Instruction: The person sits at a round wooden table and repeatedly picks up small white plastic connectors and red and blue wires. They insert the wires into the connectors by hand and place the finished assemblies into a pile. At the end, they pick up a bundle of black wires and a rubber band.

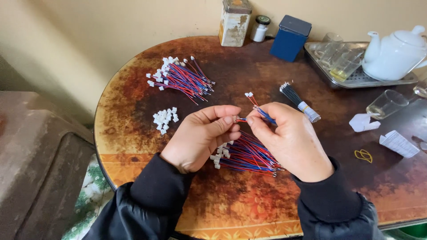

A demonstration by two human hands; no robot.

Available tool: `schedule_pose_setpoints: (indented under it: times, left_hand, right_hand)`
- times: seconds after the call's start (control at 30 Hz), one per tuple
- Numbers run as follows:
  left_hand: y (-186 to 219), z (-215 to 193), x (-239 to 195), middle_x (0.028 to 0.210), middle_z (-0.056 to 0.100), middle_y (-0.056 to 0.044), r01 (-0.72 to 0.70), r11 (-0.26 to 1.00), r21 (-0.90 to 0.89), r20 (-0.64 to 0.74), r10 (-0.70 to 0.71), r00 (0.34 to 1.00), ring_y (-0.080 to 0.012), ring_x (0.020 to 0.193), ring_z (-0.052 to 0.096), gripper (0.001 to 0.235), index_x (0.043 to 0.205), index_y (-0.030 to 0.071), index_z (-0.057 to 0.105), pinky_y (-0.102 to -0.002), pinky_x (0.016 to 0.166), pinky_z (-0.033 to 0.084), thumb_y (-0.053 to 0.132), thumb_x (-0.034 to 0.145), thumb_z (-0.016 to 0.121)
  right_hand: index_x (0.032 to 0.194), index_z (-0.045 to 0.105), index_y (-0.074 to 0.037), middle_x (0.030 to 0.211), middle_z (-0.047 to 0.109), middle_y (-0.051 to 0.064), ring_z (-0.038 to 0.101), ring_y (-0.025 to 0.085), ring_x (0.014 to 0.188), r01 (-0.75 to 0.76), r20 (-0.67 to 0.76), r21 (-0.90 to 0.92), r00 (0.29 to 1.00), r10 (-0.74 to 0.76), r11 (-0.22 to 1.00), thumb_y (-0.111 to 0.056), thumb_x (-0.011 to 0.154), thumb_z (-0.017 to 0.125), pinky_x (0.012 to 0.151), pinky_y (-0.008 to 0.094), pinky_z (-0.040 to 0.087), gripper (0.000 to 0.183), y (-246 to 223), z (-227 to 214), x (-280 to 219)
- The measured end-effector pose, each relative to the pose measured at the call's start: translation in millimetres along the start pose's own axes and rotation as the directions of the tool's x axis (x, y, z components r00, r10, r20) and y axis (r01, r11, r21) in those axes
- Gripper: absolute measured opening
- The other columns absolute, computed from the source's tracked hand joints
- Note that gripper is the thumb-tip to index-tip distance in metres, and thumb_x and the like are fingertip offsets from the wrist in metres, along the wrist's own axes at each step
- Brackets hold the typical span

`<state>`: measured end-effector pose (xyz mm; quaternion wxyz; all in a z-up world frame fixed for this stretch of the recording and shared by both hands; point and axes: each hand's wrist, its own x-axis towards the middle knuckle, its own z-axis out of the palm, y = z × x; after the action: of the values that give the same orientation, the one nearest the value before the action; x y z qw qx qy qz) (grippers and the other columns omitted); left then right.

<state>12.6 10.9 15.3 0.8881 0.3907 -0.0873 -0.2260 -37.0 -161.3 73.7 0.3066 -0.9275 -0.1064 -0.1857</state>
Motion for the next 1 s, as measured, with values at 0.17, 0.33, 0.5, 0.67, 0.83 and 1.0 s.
schedule_pose_setpoints:
  times: [0.17, 0.33, 0.5, 0.67, 0.83, 1.0]
  left_hand:
    - [-1, -2, 0, 0.091, 0.068, -0.016, 0.037, 0.998, -0.043, 0.004, -0.037, 0.999, -0.0206, 0.079, 0.067, 0.026, 0.115, -0.006, 0.063, -0.031, 0.078, 0.06, -0.003, 0.089, 0.06]
    - [-1, -4, -1, 0.088, 0.067, -0.015, 0.027, 0.999, -0.034, 0.004, -0.027, 1.0, -0.0212, 0.078, 0.067, 0.026, 0.115, -0.006, 0.063, -0.031, 0.077, 0.06, -0.003, 0.089, 0.06]
    - [-2, -3, 0, 0.089, 0.068, -0.016, 0.04, 0.999, -0.034, -0.006, -0.04, 0.999, -0.0223, 0.078, 0.068, 0.025, 0.113, -0.005, 0.064, -0.03, 0.076, 0.06, -0.002, 0.088, 0.062]
    - [-4, 1, -3, 0.089, 0.069, -0.015, 0.007, 0.999, 0.051, -0.025, -0.006, 1.0, -0.0207, 0.077, 0.067, 0.026, 0.112, -0.006, 0.065, -0.03, 0.076, 0.06, 0.001, 0.087, 0.064]
    - [-7, 4, -2, 0.09, 0.069, -0.014, -0.033, 0.985, 0.167, -0.032, 0.038, 0.999, -0.0196, 0.074, 0.067, 0.02, 0.107, -0.005, 0.067, -0.031, 0.075, 0.061, 0.0, 0.087, 0.064]
    - [-9, 7, -4, 0.087, 0.071, -0.014, -0.086, 0.961, 0.262, -0.024, 0.096, 0.995, -0.0181, 0.071, 0.066, 0.018, 0.104, -0.005, 0.069, -0.027, 0.069, 0.058, 0.002, 0.088, 0.064]
  right_hand:
    - [0.084, 0.069, -0.012, 0.08, 0.071, -0.002, 0.062, 0.01, 0.072, -0.022, -0.024, 0.033, 0.999, 0.023, 0.999, -0.016, 0.086, 0.063, 0.071, 0.026, 0.047, 0.007, 4, 6, -2]
    - [0.078, 0.066, -0.012, 0.071, 0.065, -0.003, 0.053, 0.009, 0.065, -0.042, -0.031, 0.047, 0.999, 0.044, 0.998, -0.014, 0.086, 0.063, 0.065, 0.026, 0.044, 0.009, 1, 7, -5]
    - [0.078, 0.066, -0.012, 0.073, 0.067, -0.002, 0.057, 0.011, 0.067, -0.003, -0.028, 0.051, 1.0, 0.004, 0.999, -0.015, 0.086, 0.063, 0.067, 0.027, 0.045, 0.008, 5, 9, -6]
    - [0.083, 0.067, -0.009, 0.076, 0.067, 0.002, 0.061, 0.016, 0.068, 0.064, -0.087, -0.017, 0.994, -0.065, 0.998, -0.015, 0.085, 0.064, 0.064, 0.031, 0.045, 0.007, 6, 10, -8]
    - [0.086, 0.067, -0.007, 0.077, 0.065, 0.005, 0.06, 0.022, 0.068, 0.186, -0.108, -0.074, 0.975, -0.194, 0.98, -0.014, 0.088, 0.062, 0.064, 0.035, 0.045, 0.009, 5, 11, -9]
    - [0.085, 0.065, -0.007, 0.079, 0.065, 0.006, 0.061, 0.024, 0.07, 0.2, -0.129, -0.065, 0.97, -0.207, 0.978, -0.013, 0.09, 0.061, 0.065, 0.036, 0.045, 0.009, 5, 13, -12]
